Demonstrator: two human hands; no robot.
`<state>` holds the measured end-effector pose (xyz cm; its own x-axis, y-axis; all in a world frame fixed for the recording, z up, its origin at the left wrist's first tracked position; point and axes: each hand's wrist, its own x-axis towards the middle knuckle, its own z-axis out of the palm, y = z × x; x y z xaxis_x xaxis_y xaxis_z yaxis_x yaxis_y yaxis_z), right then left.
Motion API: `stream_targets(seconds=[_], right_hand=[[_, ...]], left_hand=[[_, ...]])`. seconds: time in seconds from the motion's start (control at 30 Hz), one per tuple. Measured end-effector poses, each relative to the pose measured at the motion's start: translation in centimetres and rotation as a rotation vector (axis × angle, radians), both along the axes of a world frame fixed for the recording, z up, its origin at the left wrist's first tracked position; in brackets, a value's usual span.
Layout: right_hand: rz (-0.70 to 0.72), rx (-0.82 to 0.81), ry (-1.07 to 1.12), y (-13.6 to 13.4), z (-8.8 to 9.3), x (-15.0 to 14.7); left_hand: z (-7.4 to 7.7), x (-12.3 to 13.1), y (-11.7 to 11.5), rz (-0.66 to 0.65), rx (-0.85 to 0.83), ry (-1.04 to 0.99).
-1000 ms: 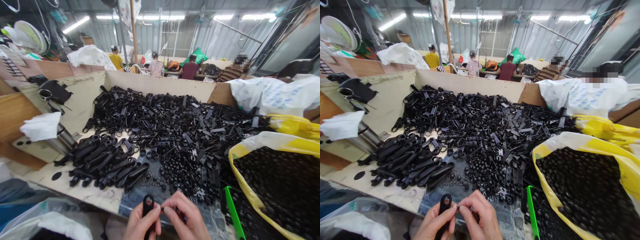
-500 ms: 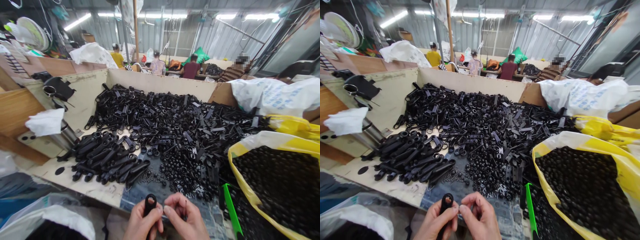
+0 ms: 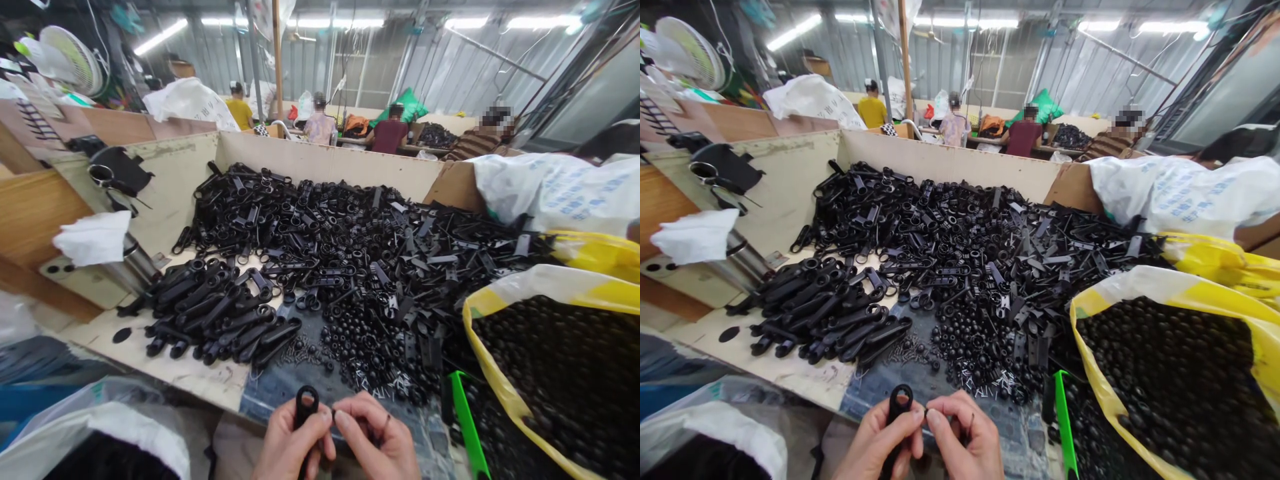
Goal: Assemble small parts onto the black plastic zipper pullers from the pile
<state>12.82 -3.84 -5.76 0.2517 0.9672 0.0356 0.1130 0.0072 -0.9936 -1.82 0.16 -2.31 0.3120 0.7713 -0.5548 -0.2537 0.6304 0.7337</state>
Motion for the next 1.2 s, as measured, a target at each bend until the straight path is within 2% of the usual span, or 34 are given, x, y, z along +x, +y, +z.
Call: stream_targets(seconds=[0.13,0.27,0.53,0.8,1.03,1.2], right_hand=[[-0.002,-0.005,-0.011,-0.1,-0.1,0.0],[-0.025,-0.016,0.009,-0.1,-0.4,0.0],[-0.036,-0.127,0.297,0.1,-0.2,-0.3],[-0.047,-0.152,0.387,0.2,0.3,-0.3],[-0.059,-0.154,0.414,0.1,0.2,-0.5],[-0.049,-0.131,0.35,0.1,-0.3,-0.6]], left_hand=[[-0.3,0.1,-0.1,0.004,0.045,0.028],[-0.2,0.2,-0.1,0.02,0.017,0.027],[-0.3,0.2,0.0,0.006,-0.008,-0.009],[-0.6,0.2,-0.2,0.011,-0.006,-0.017],[-0.5,0.0,-0.4,0.004,0.002,-0.004],[-0.5,-0.1,-0.4,-0.029,0.049,0.058]])
